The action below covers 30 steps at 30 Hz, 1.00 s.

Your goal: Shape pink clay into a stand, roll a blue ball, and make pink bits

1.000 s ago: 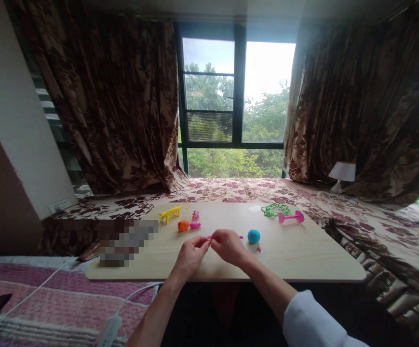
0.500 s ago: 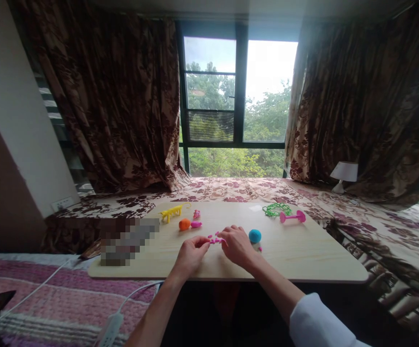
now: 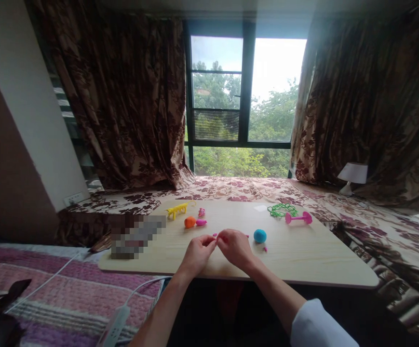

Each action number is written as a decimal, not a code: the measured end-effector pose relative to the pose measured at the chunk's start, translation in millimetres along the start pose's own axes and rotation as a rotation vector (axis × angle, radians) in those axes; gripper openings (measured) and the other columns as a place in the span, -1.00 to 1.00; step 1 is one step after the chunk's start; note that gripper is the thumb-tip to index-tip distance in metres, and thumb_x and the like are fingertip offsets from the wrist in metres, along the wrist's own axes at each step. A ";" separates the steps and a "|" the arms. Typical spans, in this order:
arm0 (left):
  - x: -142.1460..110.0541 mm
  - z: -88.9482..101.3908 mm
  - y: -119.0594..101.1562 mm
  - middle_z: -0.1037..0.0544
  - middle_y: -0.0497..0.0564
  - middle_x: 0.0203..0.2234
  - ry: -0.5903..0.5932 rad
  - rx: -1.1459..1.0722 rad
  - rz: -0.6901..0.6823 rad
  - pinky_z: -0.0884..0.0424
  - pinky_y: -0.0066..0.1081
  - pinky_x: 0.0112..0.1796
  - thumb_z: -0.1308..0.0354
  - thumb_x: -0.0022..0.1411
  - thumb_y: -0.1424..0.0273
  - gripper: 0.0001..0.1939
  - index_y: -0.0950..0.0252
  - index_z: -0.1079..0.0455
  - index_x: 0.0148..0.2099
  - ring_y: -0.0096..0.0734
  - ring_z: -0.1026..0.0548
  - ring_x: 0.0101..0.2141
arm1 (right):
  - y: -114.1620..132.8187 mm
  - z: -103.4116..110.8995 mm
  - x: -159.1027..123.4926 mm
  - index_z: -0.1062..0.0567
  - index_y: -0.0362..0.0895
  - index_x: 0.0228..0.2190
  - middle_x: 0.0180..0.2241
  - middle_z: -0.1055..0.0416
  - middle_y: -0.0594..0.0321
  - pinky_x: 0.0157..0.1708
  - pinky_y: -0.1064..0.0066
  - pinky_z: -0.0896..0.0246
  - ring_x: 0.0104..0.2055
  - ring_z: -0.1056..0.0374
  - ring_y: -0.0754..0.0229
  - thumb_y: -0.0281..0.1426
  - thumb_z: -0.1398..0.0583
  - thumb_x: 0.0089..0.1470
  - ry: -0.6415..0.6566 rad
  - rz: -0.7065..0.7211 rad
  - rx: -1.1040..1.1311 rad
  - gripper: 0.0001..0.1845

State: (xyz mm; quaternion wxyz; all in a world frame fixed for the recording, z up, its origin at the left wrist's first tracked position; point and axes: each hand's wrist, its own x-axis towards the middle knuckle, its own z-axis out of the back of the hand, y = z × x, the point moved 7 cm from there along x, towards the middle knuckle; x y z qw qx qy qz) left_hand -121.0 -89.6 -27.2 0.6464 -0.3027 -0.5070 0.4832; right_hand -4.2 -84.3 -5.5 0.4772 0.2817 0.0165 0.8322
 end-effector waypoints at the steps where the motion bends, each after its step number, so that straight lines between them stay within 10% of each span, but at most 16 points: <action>1: 0.2 0.8 0.1 -0.57 0.01 -0.47 -0.010 0.006 -0.005 -0.33 -0.43 -0.35 -0.12 -0.01 0.19 -0.69 0.34 -0.49 -0.36 -0.33 -0.46 -0.41 | -5.6 -3.8 2.6 -0.51 -0.11 -0.37 -0.43 -0.48 0.22 -0.41 0.48 -0.05 -0.41 -0.32 0.25 -0.42 -0.02 0.09 0.007 -0.030 0.018 -0.74; 9: 34.5 17.7 17.7 -0.55 -0.01 -0.43 -0.134 0.090 0.033 -0.32 -0.43 -0.33 -0.10 0.01 0.20 -0.68 0.32 -0.48 -0.31 -0.34 -0.45 -0.38 | -44.6 -20.4 38.5 -0.53 -0.20 -0.29 -0.34 -0.47 0.14 -0.31 0.49 -0.06 -0.31 -0.31 0.24 -0.48 -0.05 0.05 0.081 -0.057 0.114 -0.73; 21: 85.9 22.8 27.2 -0.49 -0.04 -0.54 -0.133 0.128 0.024 -0.34 -0.44 -0.44 -0.10 0.02 0.26 -0.76 0.32 -0.43 -0.32 -0.41 -0.43 -0.48 | -42.7 -35.4 82.2 -0.53 -0.10 -0.40 -0.39 -0.47 0.20 -0.23 0.37 -0.07 -0.28 -0.31 0.15 -0.49 -0.10 -0.01 0.120 0.081 0.024 -0.80; 30: 97.2 32.6 43.2 -0.51 -0.02 -0.43 -0.158 0.192 0.079 -0.33 -0.37 -0.21 -0.04 0.13 0.34 -0.83 0.26 -0.43 -0.34 -0.39 -0.42 -0.33 | -35.8 -36.1 100.3 -0.32 -0.09 -0.11 -0.26 -0.41 0.22 -0.14 0.30 -0.06 -0.23 -0.28 0.19 -0.47 -0.14 0.02 0.051 0.183 0.248 -0.67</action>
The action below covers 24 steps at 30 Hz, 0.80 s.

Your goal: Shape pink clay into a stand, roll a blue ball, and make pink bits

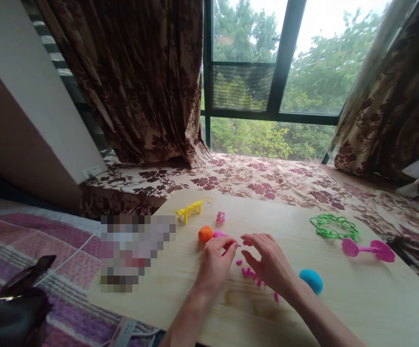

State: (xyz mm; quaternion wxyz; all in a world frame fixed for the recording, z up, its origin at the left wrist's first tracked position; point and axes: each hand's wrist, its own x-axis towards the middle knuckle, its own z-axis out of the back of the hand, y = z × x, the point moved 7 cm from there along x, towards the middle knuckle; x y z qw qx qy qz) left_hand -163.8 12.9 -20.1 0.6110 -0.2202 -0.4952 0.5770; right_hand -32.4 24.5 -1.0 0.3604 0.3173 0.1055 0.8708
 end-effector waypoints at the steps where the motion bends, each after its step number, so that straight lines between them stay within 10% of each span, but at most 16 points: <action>1: -0.2 -0.5 -0.1 -0.50 -0.02 -0.42 0.006 0.006 0.006 -0.32 -0.37 -0.19 -0.04 0.14 0.35 -0.83 0.25 -0.44 -0.34 -0.38 -0.42 -0.31 | 1.2 -2.0 1.2 -0.33 -0.08 -0.15 -0.26 -0.41 0.23 -0.16 0.30 -0.07 -0.23 -0.27 0.19 -0.48 -0.13 0.03 -0.005 0.020 0.036 -0.71; 13: 6.9 -12.8 10.5 -0.49 -0.04 -0.43 0.187 -0.050 0.162 -0.37 -0.43 -0.29 -0.04 0.14 0.47 -0.87 0.23 -0.42 -0.33 -0.39 -0.42 -0.31 | -8.6 -14.2 7.1 -0.31 -0.14 -0.08 -0.26 -0.33 0.10 -0.32 0.33 -0.20 -0.27 -0.26 0.17 -0.61 -0.10 0.02 -0.005 0.116 0.127 -0.61; 24: 14.5 -10.5 -2.5 -0.44 -0.03 -0.59 0.164 0.118 -0.124 -0.32 -0.36 -0.33 -0.04 0.04 0.58 -0.85 0.30 -0.34 -0.51 -0.41 -0.39 -0.45 | -24.3 -22.0 11.4 -0.35 -0.10 -0.32 -0.42 -0.33 0.22 -0.52 0.52 -0.22 -0.44 -0.30 0.28 -0.53 -0.08 0.05 -0.015 -0.124 0.335 -0.86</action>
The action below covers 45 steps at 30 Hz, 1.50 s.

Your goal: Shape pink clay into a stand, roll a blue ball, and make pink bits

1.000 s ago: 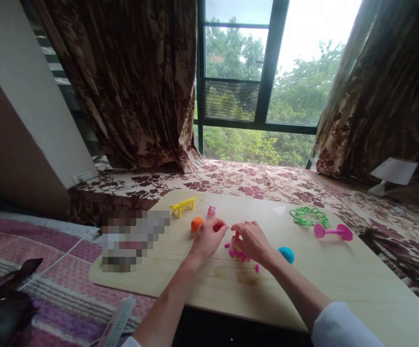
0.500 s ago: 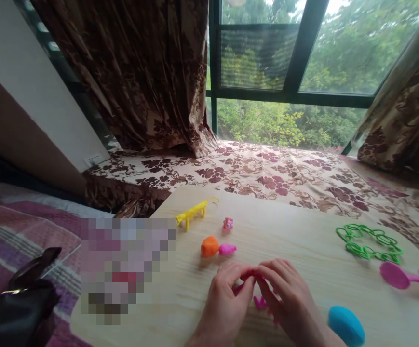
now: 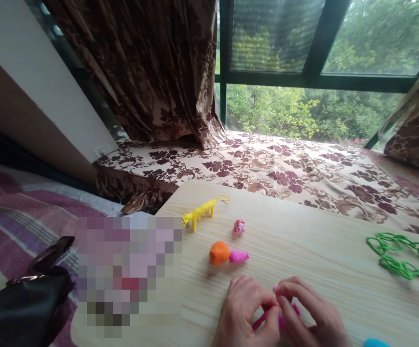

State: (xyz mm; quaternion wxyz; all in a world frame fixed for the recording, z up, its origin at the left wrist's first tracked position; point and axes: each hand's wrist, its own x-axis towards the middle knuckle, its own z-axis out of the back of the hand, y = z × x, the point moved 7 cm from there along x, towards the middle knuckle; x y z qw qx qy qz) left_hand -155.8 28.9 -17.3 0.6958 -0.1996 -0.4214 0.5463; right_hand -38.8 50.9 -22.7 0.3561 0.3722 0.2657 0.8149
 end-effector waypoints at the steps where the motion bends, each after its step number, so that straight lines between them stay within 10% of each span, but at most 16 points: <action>1: 0.4 1.0 -2.3 -0.45 -0.03 -0.60 -0.008 -0.005 -0.023 -0.32 -0.36 -0.33 -0.05 0.03 0.58 -0.85 0.30 -0.34 -0.51 -0.41 -0.39 -0.46 | -2.4 -0.8 0.3 -0.36 -0.10 -0.32 -0.41 -0.33 0.21 -0.52 0.52 -0.22 -0.44 -0.30 0.28 -0.51 -0.07 0.07 0.012 -0.033 0.005 -0.88; 20: -8.9 1.7 15.5 -0.48 -0.04 -0.47 -0.053 -0.102 0.201 -0.38 -0.37 -0.28 -0.04 0.08 0.56 -0.85 0.23 -0.38 -0.36 -0.38 -0.43 -0.35 | 7.8 -8.9 -2.1 -0.27 -0.11 -0.08 -0.28 -0.39 0.15 -0.28 0.29 -0.19 -0.29 -0.30 0.16 -0.55 -0.12 0.00 0.059 0.166 -0.266 -0.60; 36: -7.5 -7.4 2.7 -0.47 -0.09 -0.43 0.002 -0.060 0.006 -0.30 -0.33 -0.14 -0.06 0.12 0.52 -0.86 0.18 -0.38 -0.29 -0.41 -0.41 -0.30 | 1.1 13.3 -2.5 -0.40 -0.10 -0.41 -0.46 -0.33 0.26 -0.39 0.40 -0.18 -0.41 -0.25 0.24 -0.49 -0.08 0.05 -0.071 -0.125 -0.115 -0.90; 45: -7.8 -15.0 11.0 -0.45 0.00 -0.30 0.040 -0.117 0.087 -0.38 -0.39 -0.20 -0.03 0.16 0.47 -0.75 0.18 -0.37 -0.11 -0.38 -0.41 -0.24 | -24.5 23.4 -2.5 -0.41 -0.10 -0.26 -0.32 -0.39 0.17 -0.24 0.27 -0.21 -0.26 -0.27 0.14 -0.55 -0.07 0.03 -0.010 -0.122 -0.372 -0.77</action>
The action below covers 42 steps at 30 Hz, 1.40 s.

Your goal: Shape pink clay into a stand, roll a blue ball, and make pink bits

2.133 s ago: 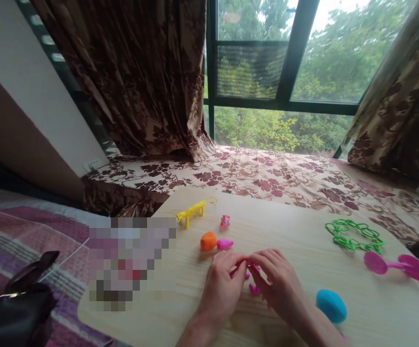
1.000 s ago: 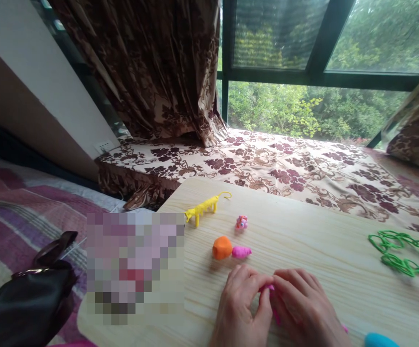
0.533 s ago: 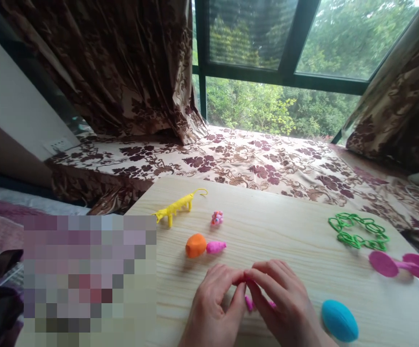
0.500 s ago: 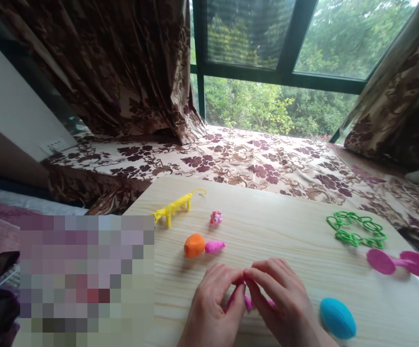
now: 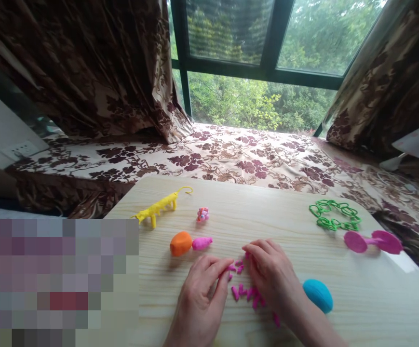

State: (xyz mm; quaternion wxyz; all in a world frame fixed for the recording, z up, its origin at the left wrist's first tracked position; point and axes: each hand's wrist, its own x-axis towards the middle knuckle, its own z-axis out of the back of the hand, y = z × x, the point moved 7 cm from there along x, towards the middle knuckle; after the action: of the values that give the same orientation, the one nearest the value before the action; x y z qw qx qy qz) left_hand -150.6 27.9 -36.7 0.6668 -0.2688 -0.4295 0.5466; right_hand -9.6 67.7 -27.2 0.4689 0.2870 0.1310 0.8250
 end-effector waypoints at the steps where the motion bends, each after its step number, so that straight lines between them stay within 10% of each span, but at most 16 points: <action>1: 0.0 0.1 0.9 -0.45 -0.01 -0.31 -0.011 0.006 0.011 -0.38 -0.40 -0.20 -0.04 0.15 0.47 -0.76 0.18 -0.36 -0.12 -0.38 -0.42 -0.25 | 1.3 0.9 -0.6 -0.41 -0.10 -0.24 -0.30 -0.39 0.16 -0.22 0.25 -0.20 -0.24 -0.26 0.13 -0.55 -0.07 0.03 0.003 0.004 -0.003 -0.76; 12: -1.6 -1.7 -1.8 -0.48 -0.05 -0.32 0.012 0.006 0.041 -0.37 -0.41 -0.21 -0.03 0.17 0.43 -0.82 0.17 -0.39 -0.18 -0.39 -0.42 -0.23 | 38.0 4.9 -9.3 -0.34 -0.02 -0.12 -0.27 -0.34 0.22 -0.27 0.34 -0.18 -0.26 -0.24 0.21 -0.54 -0.07 0.07 0.049 0.194 0.190 -0.67; 21: -1.9 0.4 -19.4 -0.50 -0.13 -0.44 -0.033 0.122 -0.169 -0.23 -0.28 -0.06 -0.12 0.09 0.50 -0.88 0.17 -0.37 -0.31 -0.40 -0.42 -0.28 | 29.2 3.7 -10.3 -0.33 -0.13 -0.43 -0.46 -0.27 0.27 -0.39 0.42 -0.16 -0.40 -0.22 0.26 -0.55 -0.06 0.02 0.001 0.023 0.277 -0.90; 29: -3.2 -0.1 -9.2 -0.45 -0.08 -0.32 0.008 -0.016 -0.020 -0.34 -0.44 -0.20 -0.04 0.16 0.50 -0.79 0.16 -0.34 -0.15 -0.44 -0.41 -0.25 | 0.0 2.4 -9.4 -0.38 -0.10 -0.35 -0.33 -0.31 0.21 -0.28 0.32 -0.18 -0.27 -0.22 0.17 -0.59 -0.07 -0.01 0.043 -0.035 0.046 -0.80; 42: -4.7 -5.4 2.7 -0.46 -0.13 -0.41 0.031 -0.040 0.185 -0.40 -0.54 -0.34 -0.07 0.15 0.38 -0.90 0.16 -0.32 -0.24 -0.50 -0.44 -0.35 | 35.2 0.6 -12.3 -0.34 -0.08 -0.24 -0.29 -0.33 0.22 -0.26 0.30 -0.13 -0.26 -0.21 0.18 -0.57 -0.08 0.02 0.109 0.159 0.212 -0.76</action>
State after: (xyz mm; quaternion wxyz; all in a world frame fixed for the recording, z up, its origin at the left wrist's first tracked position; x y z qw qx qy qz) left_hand -147.5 24.7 -42.9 0.6143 -0.3290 -0.4034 0.5930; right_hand -28.9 38.7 -13.9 0.3614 0.2988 0.2195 0.8555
